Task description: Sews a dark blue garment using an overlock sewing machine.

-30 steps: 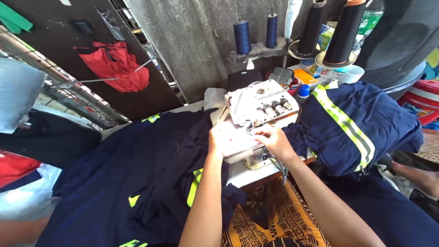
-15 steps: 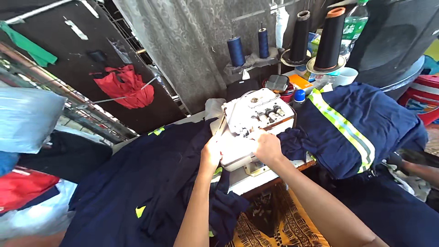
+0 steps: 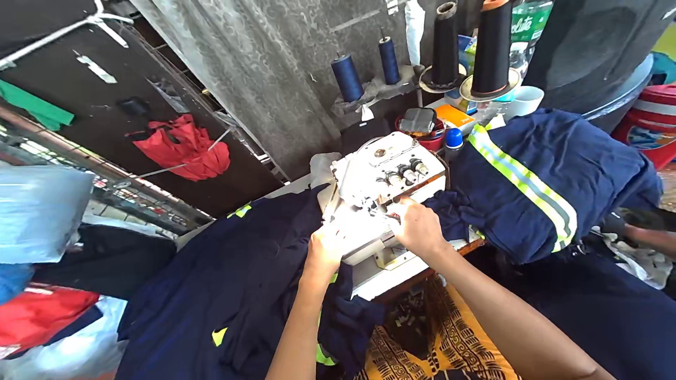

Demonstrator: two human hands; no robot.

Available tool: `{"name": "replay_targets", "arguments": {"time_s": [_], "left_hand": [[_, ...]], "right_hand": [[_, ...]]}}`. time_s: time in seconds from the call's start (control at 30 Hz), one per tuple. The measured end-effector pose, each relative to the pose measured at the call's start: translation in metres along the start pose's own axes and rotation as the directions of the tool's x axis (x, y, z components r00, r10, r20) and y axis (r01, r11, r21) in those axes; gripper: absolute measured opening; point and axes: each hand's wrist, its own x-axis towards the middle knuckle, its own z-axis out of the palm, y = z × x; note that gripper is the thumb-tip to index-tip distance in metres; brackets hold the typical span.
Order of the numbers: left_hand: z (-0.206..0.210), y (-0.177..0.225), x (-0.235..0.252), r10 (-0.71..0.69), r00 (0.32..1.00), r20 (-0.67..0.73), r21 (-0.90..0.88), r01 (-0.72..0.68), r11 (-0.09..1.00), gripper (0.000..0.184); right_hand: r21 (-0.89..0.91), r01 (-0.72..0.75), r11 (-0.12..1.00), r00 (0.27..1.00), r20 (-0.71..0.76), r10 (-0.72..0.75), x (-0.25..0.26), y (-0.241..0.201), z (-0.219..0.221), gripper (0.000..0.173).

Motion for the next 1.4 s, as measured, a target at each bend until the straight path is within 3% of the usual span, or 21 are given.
{"name": "replay_targets", "arguments": {"time_s": [0.27, 0.4, 0.57, 0.63, 0.77, 0.83, 0.9, 0.97, 1.4], "left_hand": [[-0.002, 0.001, -0.008, -0.088, 0.995, 0.038, -0.042, 0.089, 0.995, 0.024], [0.005, -0.003, -0.010, -0.056, 0.996, -0.065, -0.054, 0.052, 0.997, 0.024], [0.006, 0.001, -0.006, -0.096, 0.992, -0.075, -0.016, 0.095, 0.995, 0.021], [0.003, 0.010, -0.002, -0.193, 0.981, -0.016, 0.050, 0.194, 0.980, 0.024], [-0.011, 0.026, 0.007, -0.458, 0.879, 0.130, 0.159, 0.438, 0.885, 0.032], [-0.011, 0.017, -0.003, -0.419, 0.905, 0.069, 0.197, 0.399, 0.895, 0.030], [-0.006, 0.000, -0.023, -0.255, 0.961, -0.107, 0.245, 0.274, 0.930, 0.025], [-0.008, -0.018, -0.040, -0.197, 0.960, -0.199, 0.250, 0.244, 0.937, 0.022], [-0.053, -0.085, -0.096, -0.514, 0.825, -0.236, 0.090, 0.545, 0.834, 0.021]], "right_hand": [[0.059, 0.085, 0.995, 0.990, -0.115, -0.078, -0.009, 0.017, 0.007, 0.023], [0.090, 0.103, 0.991, 0.990, -0.104, -0.093, -0.014, 0.022, 0.013, 0.021], [0.131, 0.102, 0.986, 0.987, -0.134, -0.085, -0.018, 0.029, 0.018, 0.018], [0.129, 0.123, 0.984, 0.978, -0.183, -0.099, -0.020, 0.034, 0.019, 0.017], [0.119, 0.187, 0.975, 0.940, -0.311, -0.142, -0.022, 0.045, 0.023, 0.016], [0.118, 0.202, 0.972, 0.925, -0.348, -0.150, -0.026, 0.052, 0.021, 0.016], [0.098, 0.215, 0.972, 0.908, -0.387, -0.162, -0.028, 0.067, 0.020, 0.016], [0.087, 0.213, 0.973, 0.901, -0.404, -0.161, -0.028, 0.083, 0.019, 0.015], [0.068, 0.150, 0.986, 0.910, -0.400, -0.111, -0.032, 0.111, 0.018, 0.015]]}}
